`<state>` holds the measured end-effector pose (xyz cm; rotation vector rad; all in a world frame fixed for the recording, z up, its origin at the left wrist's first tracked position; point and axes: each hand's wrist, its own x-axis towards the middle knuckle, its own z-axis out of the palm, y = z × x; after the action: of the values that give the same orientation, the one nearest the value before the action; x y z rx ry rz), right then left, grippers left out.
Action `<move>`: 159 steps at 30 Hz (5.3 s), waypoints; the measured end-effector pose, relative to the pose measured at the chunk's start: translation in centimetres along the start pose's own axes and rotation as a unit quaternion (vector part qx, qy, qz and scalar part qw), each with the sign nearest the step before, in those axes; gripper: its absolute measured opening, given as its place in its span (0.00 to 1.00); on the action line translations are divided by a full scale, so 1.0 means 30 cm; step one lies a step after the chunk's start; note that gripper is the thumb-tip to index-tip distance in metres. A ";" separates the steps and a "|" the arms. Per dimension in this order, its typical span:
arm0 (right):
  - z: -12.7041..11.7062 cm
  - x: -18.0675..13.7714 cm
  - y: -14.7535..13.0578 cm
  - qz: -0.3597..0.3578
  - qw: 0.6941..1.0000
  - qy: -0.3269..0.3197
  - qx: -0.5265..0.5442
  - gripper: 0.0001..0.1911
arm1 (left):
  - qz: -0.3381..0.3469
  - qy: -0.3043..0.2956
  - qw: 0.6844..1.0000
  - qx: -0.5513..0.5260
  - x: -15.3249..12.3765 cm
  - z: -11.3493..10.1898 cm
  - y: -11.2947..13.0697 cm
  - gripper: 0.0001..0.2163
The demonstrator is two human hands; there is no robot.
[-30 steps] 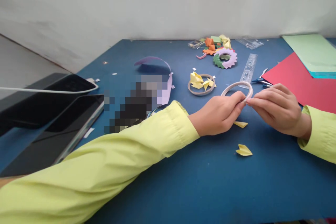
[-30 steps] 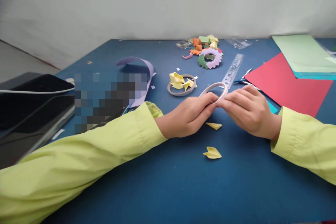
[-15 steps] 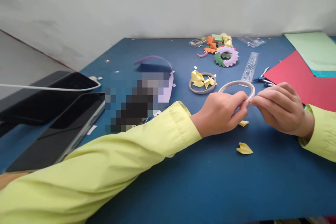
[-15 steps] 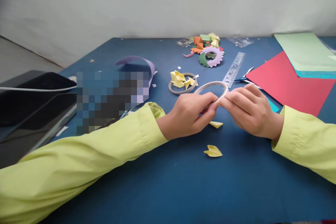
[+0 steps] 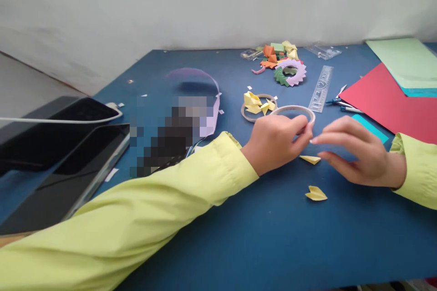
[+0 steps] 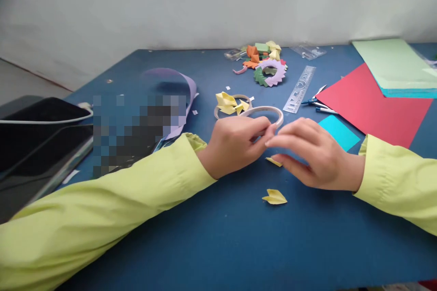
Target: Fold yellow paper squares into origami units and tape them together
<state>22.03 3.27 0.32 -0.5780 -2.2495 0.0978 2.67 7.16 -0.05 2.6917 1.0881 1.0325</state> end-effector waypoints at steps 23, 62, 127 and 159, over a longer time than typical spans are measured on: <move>-0.013 0.002 0.037 0.372 0.780 -0.100 0.493 0.21 | -0.106 -0.039 0.970 -0.216 -0.047 -0.056 0.089 0.11; -0.019 0.014 0.014 0.395 0.750 -0.068 0.526 0.17 | -0.087 -0.073 0.962 -0.249 -0.046 -0.054 0.082 0.08; -0.001 -0.011 -0.075 0.115 0.960 -0.212 0.142 0.16 | -0.105 -0.111 0.987 0.044 -0.063 -0.053 0.067 0.10; -0.027 -0.016 -0.031 0.260 0.870 -0.133 0.398 0.19 | -0.446 -0.107 0.636 -0.620 -0.067 -0.109 0.129 0.05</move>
<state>22.54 2.13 0.76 -0.7050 -1.9846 1.3765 1.93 2.38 2.46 0.9077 0.8812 0.7107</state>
